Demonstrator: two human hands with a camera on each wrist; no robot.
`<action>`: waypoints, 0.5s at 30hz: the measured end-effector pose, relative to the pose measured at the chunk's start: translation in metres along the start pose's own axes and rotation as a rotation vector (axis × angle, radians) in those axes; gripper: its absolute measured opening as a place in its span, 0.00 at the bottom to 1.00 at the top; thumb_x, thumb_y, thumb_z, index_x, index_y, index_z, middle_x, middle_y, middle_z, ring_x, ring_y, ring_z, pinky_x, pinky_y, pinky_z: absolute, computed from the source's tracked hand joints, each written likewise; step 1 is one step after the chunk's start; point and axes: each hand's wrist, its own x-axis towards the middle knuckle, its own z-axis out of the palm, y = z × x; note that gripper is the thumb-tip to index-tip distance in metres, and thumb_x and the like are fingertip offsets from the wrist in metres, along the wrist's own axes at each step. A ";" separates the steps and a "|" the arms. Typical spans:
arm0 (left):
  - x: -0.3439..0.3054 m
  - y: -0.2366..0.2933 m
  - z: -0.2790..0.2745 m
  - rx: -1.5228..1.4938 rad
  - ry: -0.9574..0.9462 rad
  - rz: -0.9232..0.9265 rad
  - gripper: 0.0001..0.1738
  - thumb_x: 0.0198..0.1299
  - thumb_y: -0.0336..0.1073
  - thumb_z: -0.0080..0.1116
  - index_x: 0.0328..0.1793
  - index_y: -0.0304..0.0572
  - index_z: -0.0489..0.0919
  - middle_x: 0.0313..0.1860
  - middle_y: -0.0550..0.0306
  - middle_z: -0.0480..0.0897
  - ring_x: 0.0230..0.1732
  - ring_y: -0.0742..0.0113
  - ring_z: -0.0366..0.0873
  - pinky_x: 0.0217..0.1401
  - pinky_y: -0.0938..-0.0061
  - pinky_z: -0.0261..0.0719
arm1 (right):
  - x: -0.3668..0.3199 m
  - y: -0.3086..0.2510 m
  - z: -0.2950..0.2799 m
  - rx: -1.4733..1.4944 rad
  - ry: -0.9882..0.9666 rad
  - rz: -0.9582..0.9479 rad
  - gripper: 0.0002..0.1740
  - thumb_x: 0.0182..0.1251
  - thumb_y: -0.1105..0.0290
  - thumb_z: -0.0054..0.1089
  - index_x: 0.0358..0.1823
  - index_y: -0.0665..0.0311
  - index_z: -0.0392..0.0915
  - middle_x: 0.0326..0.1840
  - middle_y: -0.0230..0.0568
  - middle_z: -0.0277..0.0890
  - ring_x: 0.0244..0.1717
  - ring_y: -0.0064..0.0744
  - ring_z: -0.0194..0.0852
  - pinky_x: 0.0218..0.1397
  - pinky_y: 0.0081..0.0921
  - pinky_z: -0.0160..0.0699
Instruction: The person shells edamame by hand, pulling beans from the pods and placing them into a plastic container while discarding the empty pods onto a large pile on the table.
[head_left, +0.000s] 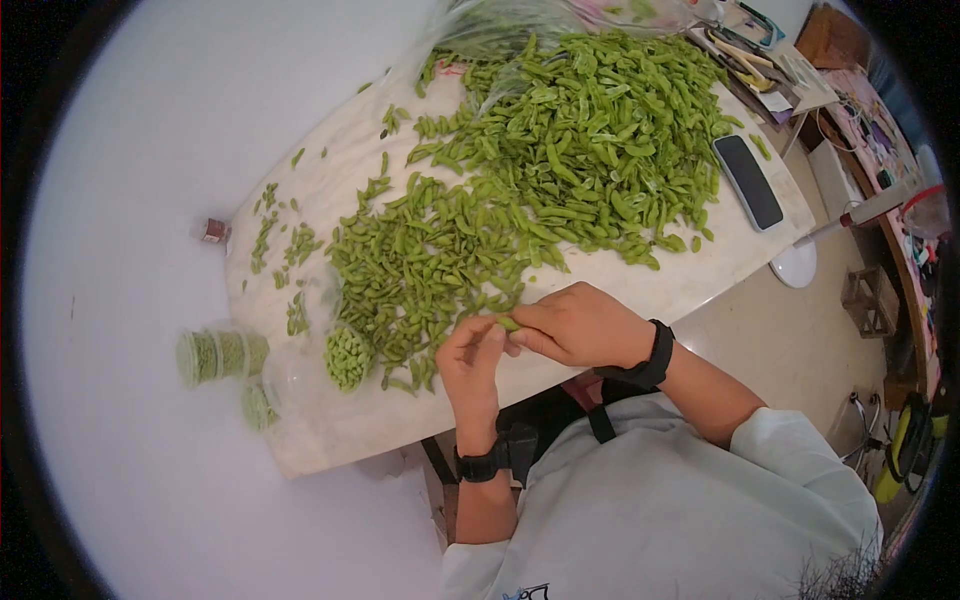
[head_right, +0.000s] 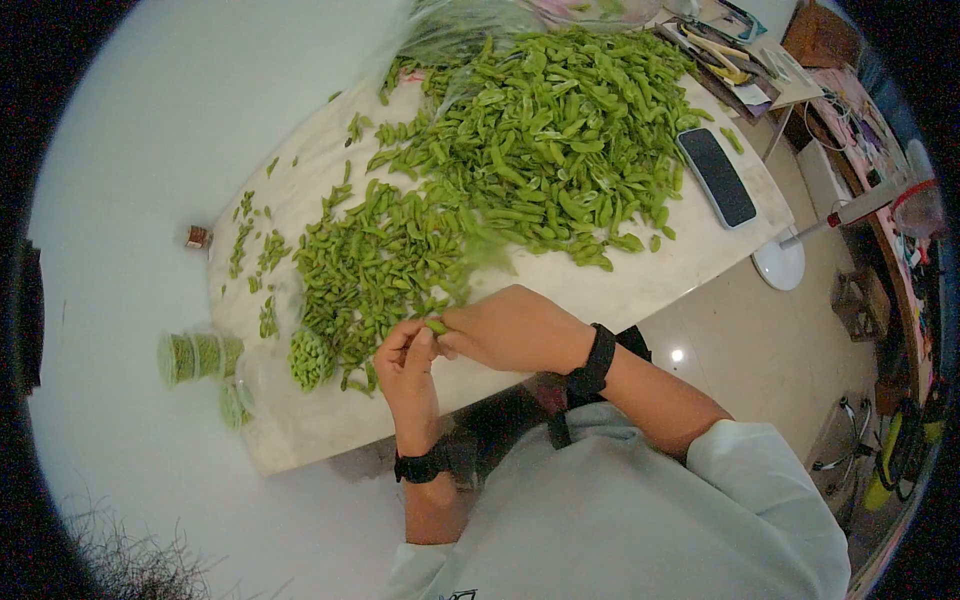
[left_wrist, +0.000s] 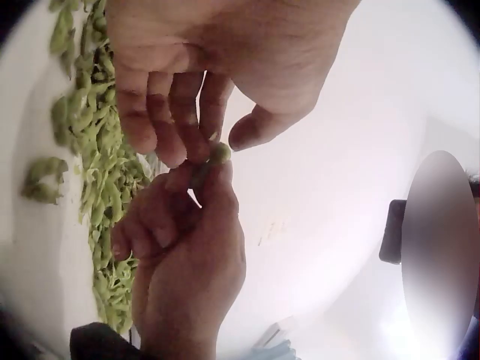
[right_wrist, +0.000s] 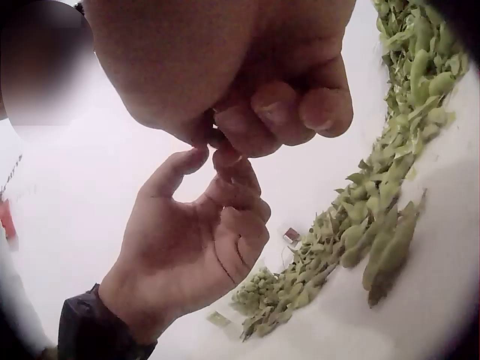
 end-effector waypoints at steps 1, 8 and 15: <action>-0.001 0.001 0.002 0.012 0.001 0.000 0.08 0.59 0.28 0.55 0.42 0.30 0.78 0.33 0.58 0.77 0.30 0.73 0.74 0.36 0.80 0.72 | 0.000 -0.001 -0.001 -0.008 0.006 -0.009 0.12 0.67 0.61 0.49 0.32 0.62 0.68 0.19 0.44 0.69 0.25 0.48 0.72 0.27 0.38 0.69; -0.004 0.003 0.001 -0.070 -0.009 -0.024 0.12 0.57 0.31 0.59 0.45 0.31 0.78 0.34 0.59 0.77 0.31 0.74 0.75 0.33 0.81 0.74 | -0.002 -0.005 -0.003 -0.090 0.017 -0.035 0.12 0.66 0.60 0.51 0.33 0.62 0.69 0.19 0.43 0.69 0.24 0.46 0.73 0.26 0.37 0.69; -0.005 0.005 0.003 -0.050 -0.021 -0.010 0.12 0.57 0.29 0.58 0.45 0.30 0.78 0.32 0.60 0.75 0.30 0.75 0.73 0.34 0.81 0.75 | -0.004 -0.006 -0.007 -0.124 -0.007 -0.042 0.10 0.64 0.62 0.52 0.36 0.62 0.70 0.21 0.41 0.71 0.26 0.43 0.74 0.27 0.36 0.70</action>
